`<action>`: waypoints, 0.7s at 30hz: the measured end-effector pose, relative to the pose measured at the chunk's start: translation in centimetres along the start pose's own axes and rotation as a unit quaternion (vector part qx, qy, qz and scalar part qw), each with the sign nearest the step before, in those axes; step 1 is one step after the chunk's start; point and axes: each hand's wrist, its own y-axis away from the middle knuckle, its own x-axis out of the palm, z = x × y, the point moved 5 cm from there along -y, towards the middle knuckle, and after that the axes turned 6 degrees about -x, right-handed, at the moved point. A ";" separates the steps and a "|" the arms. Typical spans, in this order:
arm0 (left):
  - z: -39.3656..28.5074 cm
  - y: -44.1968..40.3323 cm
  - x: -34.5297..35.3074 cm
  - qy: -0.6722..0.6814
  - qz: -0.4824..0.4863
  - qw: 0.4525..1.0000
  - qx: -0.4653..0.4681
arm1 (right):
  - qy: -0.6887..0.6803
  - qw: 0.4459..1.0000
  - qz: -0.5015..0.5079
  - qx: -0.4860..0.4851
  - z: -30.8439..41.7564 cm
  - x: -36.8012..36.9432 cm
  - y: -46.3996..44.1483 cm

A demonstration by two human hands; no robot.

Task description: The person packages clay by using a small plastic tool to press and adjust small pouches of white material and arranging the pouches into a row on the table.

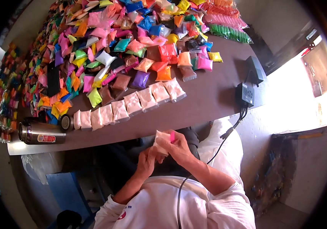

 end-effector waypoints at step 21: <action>0.6 0.4 0.2 -0.010 -0.003 1.000 -0.006 | -0.020 0.998 0.053 0.011 -0.7 0.3 1.2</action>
